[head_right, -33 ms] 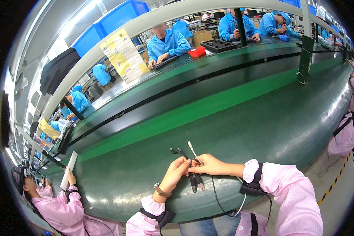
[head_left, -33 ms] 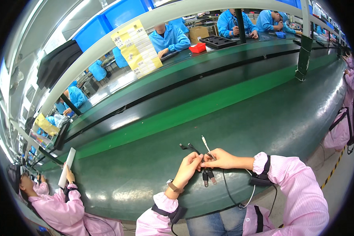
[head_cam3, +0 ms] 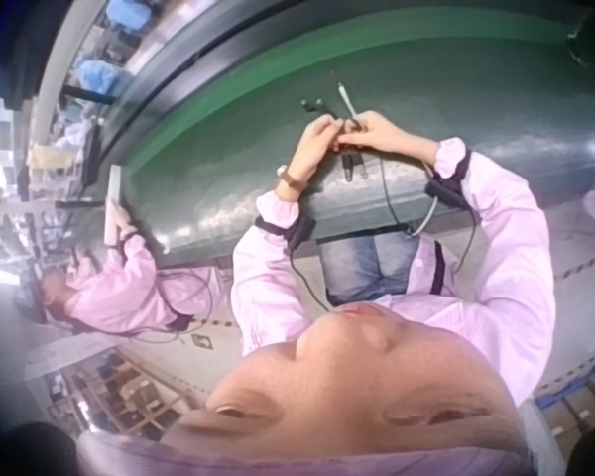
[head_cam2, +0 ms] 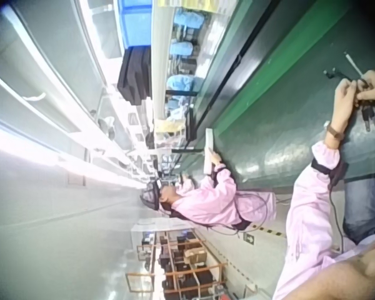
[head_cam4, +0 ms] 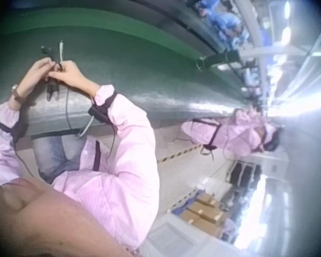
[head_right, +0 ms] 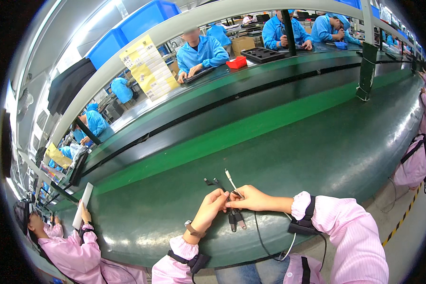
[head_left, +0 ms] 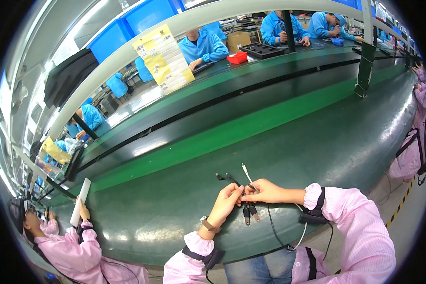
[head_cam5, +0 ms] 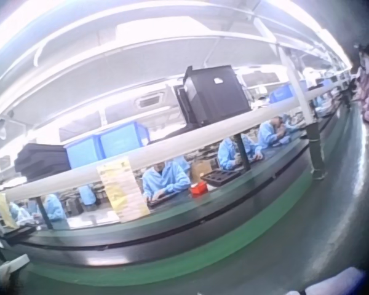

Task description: Manually assembling or inspecting small electronic components with cables on a factory production line.

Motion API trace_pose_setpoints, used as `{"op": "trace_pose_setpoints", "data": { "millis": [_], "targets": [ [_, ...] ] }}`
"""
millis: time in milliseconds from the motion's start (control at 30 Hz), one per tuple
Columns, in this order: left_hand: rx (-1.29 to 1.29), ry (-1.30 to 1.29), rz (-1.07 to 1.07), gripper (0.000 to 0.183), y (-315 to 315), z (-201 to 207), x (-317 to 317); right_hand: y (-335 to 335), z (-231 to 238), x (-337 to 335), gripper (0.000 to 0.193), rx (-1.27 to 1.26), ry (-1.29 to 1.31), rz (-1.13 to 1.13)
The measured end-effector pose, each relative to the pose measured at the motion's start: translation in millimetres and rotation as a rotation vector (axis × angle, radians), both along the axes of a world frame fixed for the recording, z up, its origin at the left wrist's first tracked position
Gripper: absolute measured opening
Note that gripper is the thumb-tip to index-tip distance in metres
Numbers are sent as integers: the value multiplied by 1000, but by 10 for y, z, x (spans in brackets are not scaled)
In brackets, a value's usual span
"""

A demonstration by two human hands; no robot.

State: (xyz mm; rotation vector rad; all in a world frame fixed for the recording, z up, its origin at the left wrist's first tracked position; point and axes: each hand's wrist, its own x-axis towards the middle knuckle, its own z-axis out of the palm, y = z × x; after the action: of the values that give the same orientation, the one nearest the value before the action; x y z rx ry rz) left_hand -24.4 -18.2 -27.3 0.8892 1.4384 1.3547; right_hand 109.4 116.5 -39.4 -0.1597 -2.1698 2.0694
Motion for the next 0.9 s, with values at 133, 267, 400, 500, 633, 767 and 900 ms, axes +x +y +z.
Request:
{"op": "trace_pose_setpoints", "data": {
  "millis": [133,267,400,500,633,767,900],
  "targets": [
    [-10,4,-6,23,17,22,15,19,14,14,32,11,-19,12],
    [-2,1,-7,23,21,6,11,17,-15,6,32,15,28,6],
    [-12,2,-4,23,30,6,13,37,-37,11,31,15,12,8],
    [-6,4,6,23,20,0,15,31,0,13,27,40,-21,22],
    [-9,1,5,23,5,19,11,20,20,2,28,37,-20,27],
    [20,-6,63,20,-16,97,58,9,11,1,30,6,-40,5],
    [83,12,137,16,-16,149,78,7,-3,-3,28,-67,-9,22]
  ]
}}
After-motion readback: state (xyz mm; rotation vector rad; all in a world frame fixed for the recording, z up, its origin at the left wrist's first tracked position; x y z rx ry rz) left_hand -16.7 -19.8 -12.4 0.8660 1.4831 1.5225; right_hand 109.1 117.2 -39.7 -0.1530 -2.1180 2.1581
